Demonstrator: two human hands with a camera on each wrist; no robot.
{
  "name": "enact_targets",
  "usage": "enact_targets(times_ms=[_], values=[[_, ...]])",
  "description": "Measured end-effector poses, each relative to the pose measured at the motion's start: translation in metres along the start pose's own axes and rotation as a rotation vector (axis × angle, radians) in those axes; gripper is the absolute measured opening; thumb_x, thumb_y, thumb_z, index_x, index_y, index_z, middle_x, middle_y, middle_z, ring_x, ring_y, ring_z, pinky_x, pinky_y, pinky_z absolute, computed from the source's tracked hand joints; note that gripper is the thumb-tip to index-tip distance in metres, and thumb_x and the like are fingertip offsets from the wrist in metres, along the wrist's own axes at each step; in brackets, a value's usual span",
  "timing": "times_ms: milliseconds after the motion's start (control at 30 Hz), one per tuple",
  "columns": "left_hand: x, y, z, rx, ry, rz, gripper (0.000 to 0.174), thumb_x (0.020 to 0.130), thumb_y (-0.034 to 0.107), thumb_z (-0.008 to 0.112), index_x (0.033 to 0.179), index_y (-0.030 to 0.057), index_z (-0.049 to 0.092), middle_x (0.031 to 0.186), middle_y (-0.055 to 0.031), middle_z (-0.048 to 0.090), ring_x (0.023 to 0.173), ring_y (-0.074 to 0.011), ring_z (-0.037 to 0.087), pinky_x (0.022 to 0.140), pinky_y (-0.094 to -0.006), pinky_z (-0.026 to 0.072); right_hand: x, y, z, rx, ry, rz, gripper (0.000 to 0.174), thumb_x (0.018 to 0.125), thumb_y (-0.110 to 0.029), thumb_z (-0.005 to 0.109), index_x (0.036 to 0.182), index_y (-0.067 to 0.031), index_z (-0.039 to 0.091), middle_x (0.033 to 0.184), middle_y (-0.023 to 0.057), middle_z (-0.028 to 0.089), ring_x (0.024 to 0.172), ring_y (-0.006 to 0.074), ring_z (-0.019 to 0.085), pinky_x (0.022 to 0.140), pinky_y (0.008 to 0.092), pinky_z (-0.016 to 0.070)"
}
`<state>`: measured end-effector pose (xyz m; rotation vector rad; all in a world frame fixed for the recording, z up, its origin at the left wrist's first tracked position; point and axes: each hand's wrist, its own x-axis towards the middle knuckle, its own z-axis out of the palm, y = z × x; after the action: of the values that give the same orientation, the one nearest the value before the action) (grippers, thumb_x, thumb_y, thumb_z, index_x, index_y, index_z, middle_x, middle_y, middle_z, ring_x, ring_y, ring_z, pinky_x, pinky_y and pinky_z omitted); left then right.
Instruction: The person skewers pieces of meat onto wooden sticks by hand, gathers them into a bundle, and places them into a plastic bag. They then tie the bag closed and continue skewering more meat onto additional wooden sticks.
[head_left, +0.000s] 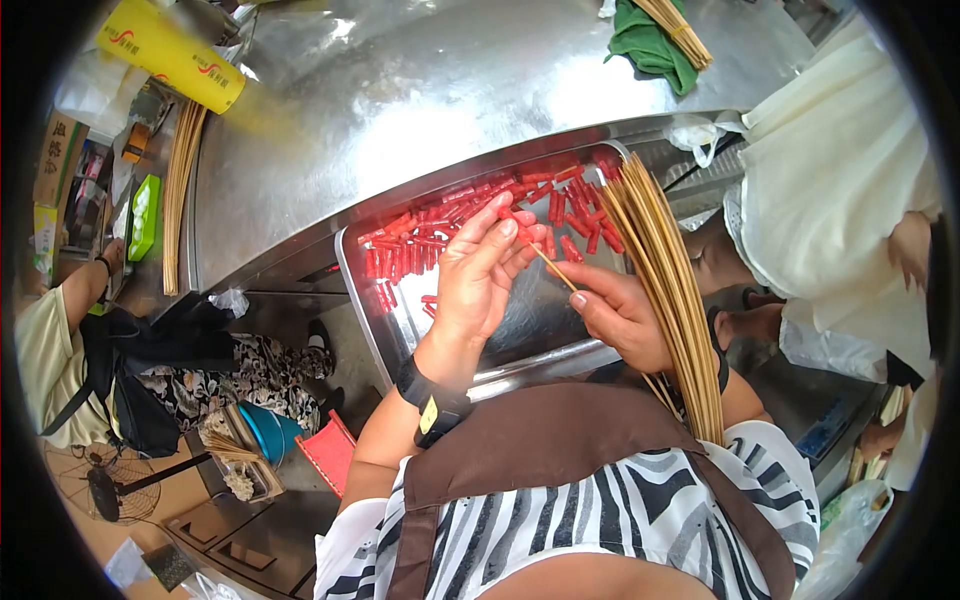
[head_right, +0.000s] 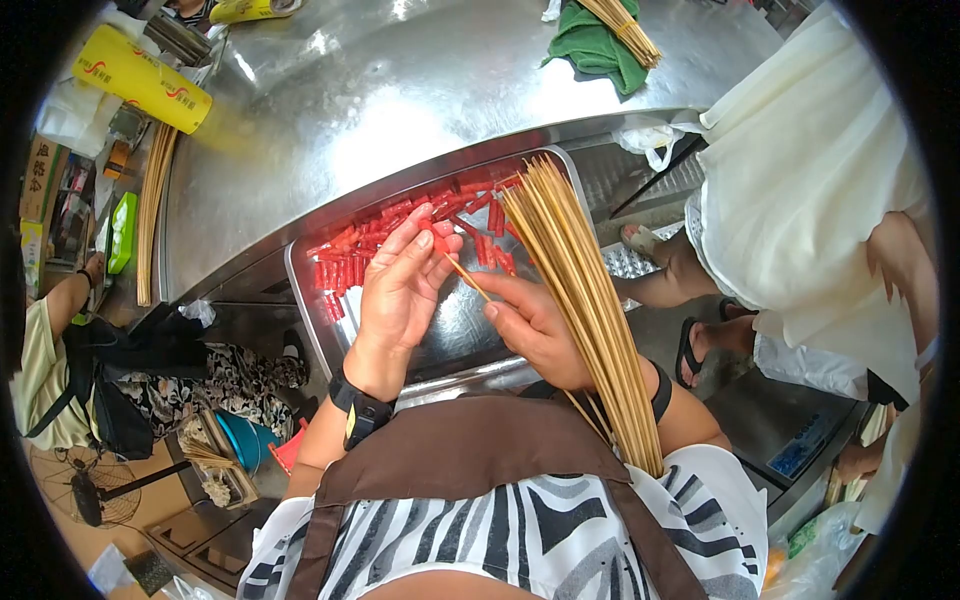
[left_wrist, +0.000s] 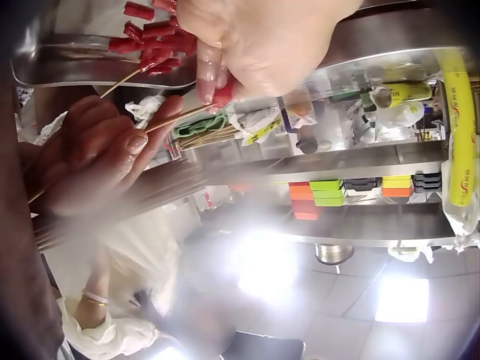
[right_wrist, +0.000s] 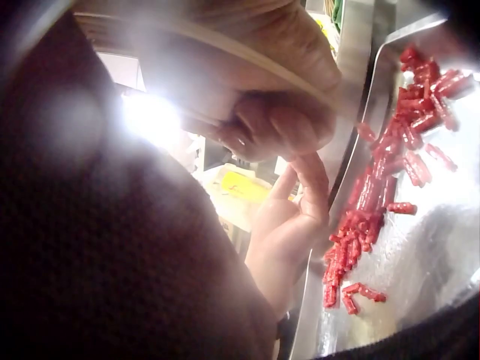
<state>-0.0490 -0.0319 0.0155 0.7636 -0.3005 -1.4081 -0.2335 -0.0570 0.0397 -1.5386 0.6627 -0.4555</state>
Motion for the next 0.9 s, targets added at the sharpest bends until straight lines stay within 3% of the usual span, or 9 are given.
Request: enact_targets(times_ms=[300,400,633,900], values=[[-0.004,-0.007,0.009,0.052,-0.059,0.097,0.035,0.088,0.006,0.054,0.121,-0.0009,0.046,0.098,-0.0104,0.06,0.09,-0.0223,0.061,0.079,-0.0326,0.0506,0.003,-0.002,0.005,0.132,0.041,0.07,0.035,0.093,-0.009,0.041,0.128,-0.0032,0.043,0.056,-0.0067,0.035,0.044,0.0021,0.03,0.041,0.0185,0.0224],[-0.005,-0.009,0.011,0.082,-0.058,0.073,0.032,0.089,0.008,0.051,0.12,0.0001,0.046,0.099,-0.0093,0.059,0.091,-0.0191,0.06,0.077,-0.0311,0.0505,0.004,-0.001,0.005,0.183,0.067,0.033,0.035,0.094,-0.01,0.04,0.127,-0.0036,0.043,0.056,-0.0066,0.036,0.043,0.0022,0.03,0.04,0.0184,0.0222],[-0.007,-0.016,0.015,0.044,-0.081,0.062,0.031,0.089,0.006,0.052,0.119,-0.0024,0.047,0.1,-0.0107,0.058,0.09,-0.0207,0.06,0.077,-0.0305,0.0498,0.005,-0.005,0.003,0.265,0.082,0.133,0.029,0.093,-0.01,0.041,0.121,-0.0038,0.047,0.057,-0.0065,0.037,0.043,0.0022,0.03,0.04,0.0187,0.0221],[-0.01,-0.021,0.014,0.1,-0.115,0.115,0.028,0.09,0.008,0.05,0.117,0.0018,0.049,0.1,-0.0085,0.058,0.093,-0.0196,0.058,0.078,-0.0308,0.0479,0.006,-0.013,0.006,0.279,0.093,0.159,0.025,0.093,-0.011,0.042,0.115,-0.003,0.048,0.056,-0.0072,0.037,0.043,0.0019,0.03,0.041,0.0185,0.0218]])
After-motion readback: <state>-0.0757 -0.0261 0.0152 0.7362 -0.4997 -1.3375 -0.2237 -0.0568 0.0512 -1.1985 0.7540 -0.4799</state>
